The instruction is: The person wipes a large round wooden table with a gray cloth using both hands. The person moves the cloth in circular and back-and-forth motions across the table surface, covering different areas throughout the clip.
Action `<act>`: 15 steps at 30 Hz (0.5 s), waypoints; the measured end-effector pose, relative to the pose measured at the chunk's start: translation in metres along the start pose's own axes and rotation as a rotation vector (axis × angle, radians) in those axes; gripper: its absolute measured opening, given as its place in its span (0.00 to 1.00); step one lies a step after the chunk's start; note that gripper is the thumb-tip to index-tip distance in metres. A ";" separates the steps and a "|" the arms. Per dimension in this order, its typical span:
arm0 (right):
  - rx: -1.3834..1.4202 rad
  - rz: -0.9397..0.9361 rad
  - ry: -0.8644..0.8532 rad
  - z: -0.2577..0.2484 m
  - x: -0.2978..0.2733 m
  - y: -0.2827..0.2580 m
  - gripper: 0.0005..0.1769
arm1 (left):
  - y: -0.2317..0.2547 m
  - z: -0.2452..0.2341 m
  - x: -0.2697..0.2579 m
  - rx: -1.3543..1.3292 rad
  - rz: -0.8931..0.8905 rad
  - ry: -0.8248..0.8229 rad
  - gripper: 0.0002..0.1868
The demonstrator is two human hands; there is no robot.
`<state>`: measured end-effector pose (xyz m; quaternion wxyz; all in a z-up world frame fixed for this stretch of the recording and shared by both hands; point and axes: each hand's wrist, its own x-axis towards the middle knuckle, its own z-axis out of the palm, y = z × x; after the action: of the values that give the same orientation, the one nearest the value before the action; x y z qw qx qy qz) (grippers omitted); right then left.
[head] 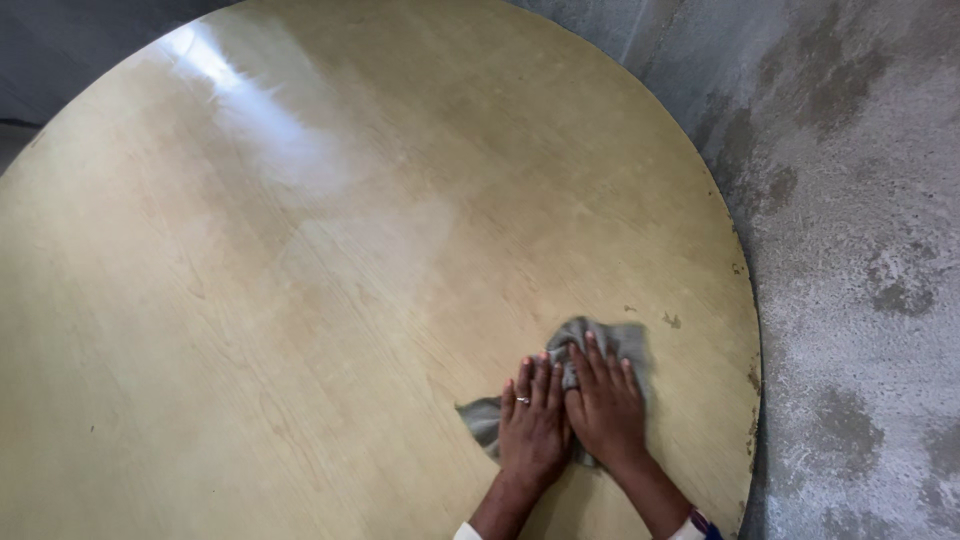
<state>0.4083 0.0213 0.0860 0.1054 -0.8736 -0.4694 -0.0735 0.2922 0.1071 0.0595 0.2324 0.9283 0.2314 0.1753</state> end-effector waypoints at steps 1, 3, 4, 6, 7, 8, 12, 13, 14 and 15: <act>-0.003 0.040 0.003 0.000 -0.004 0.006 0.38 | 0.009 0.002 0.000 -0.026 0.017 -0.029 0.35; -0.015 0.121 0.014 0.004 -0.004 0.013 0.37 | 0.012 0.000 0.007 -0.053 0.051 -0.047 0.35; -0.028 0.146 0.017 0.007 0.000 0.015 0.38 | 0.009 -0.001 0.014 -0.052 0.066 -0.041 0.35; -0.048 0.195 0.021 0.014 0.022 0.016 0.38 | -0.002 -0.007 0.032 -0.043 0.073 -0.017 0.34; -0.051 0.171 0.050 0.019 0.037 0.012 0.38 | -0.010 -0.010 0.043 -0.034 0.064 0.001 0.34; -0.057 0.150 0.070 0.023 0.049 0.011 0.38 | -0.016 -0.011 0.049 -0.029 0.052 0.011 0.34; 0.006 -0.039 0.082 0.043 0.096 -0.025 0.37 | -0.063 -0.028 0.061 0.063 -0.066 0.033 0.37; 0.022 -0.070 0.063 0.047 0.102 -0.040 0.38 | -0.074 -0.033 0.056 0.082 -0.101 0.065 0.37; 0.037 -0.105 0.042 0.050 0.105 -0.057 0.38 | -0.083 -0.037 0.047 0.088 -0.156 0.072 0.37; 0.060 -0.153 0.040 0.052 0.102 -0.072 0.38 | -0.092 -0.040 0.035 0.094 -0.211 0.078 0.37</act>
<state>0.4052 0.1552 0.0674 0.1347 -0.8299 -0.5347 -0.0848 0.2721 0.2118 0.0534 0.1965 0.9012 0.3445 0.1750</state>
